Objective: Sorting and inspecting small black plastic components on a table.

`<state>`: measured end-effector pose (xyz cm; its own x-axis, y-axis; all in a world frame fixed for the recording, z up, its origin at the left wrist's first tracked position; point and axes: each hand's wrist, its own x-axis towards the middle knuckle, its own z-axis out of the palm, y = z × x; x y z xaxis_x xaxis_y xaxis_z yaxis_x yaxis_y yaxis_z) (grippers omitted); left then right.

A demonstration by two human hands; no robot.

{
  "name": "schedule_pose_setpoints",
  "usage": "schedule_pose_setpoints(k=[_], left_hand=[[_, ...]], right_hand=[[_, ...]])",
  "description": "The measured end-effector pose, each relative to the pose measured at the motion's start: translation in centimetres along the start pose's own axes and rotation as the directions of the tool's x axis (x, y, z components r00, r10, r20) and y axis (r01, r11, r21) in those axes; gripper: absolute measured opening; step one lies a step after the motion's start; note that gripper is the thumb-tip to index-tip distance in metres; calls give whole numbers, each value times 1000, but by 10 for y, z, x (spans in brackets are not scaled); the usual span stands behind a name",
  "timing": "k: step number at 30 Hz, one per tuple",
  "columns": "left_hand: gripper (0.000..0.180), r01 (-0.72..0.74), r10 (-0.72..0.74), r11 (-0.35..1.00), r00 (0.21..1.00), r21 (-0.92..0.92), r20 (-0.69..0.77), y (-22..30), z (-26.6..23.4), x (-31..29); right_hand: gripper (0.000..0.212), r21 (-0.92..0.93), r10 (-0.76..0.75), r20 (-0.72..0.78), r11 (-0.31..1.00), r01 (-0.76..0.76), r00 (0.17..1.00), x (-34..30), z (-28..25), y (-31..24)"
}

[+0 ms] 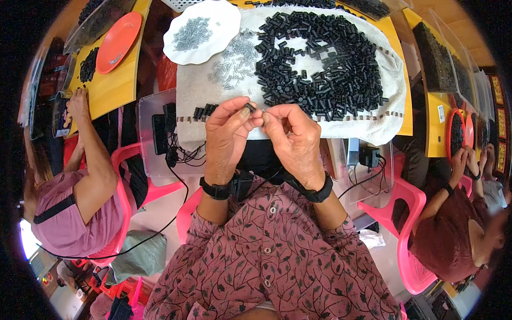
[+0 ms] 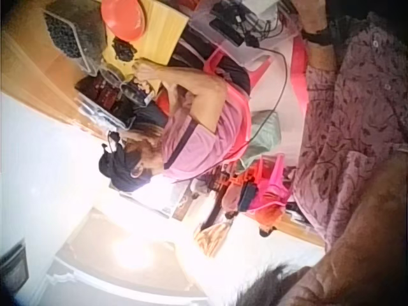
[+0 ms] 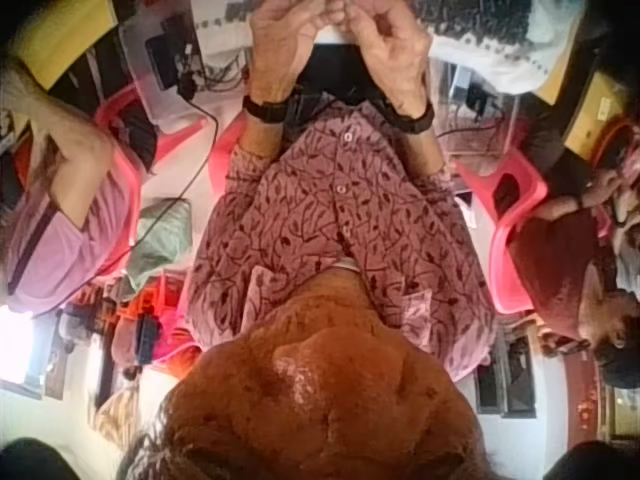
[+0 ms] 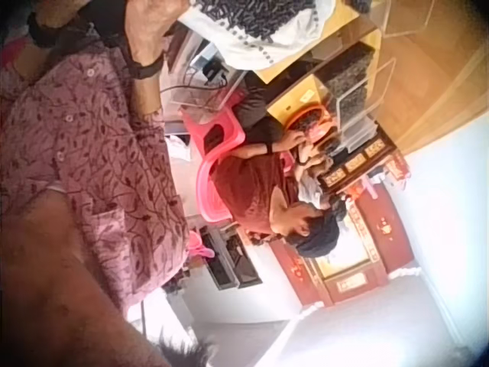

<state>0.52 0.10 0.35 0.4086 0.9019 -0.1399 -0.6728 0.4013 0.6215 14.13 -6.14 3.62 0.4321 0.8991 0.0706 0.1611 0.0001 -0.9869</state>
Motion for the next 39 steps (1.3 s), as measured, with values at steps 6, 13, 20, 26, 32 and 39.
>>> schedule_pose_setpoints(k=[6,13,20,26,32,39], left_hand=[[24,22,-20,998,999,-54,33,0,2,0],[27,60,-49,988,995,-144,82,-3,-4,-1],[28,138,-109,942,988,-306,111,0,-3,-1],[28,121,-103,961,991,-250,84,2,-1,-4],[27,65,-51,984,995,-165,89,-1,1,-4],[25,47,-41,990,998,-134,44,-2,2,-4]], right_hand=[[8,-83,-80,26,993,82,996,0,-2,1],[8,-103,-110,44,988,114,993,0,-2,-9],[8,-130,-128,61,982,135,990,-1,0,-11],[8,-143,-153,69,976,161,986,-1,1,-11],[8,-202,-181,92,959,197,979,1,0,-14],[8,-214,-221,90,948,236,971,1,3,-10]])
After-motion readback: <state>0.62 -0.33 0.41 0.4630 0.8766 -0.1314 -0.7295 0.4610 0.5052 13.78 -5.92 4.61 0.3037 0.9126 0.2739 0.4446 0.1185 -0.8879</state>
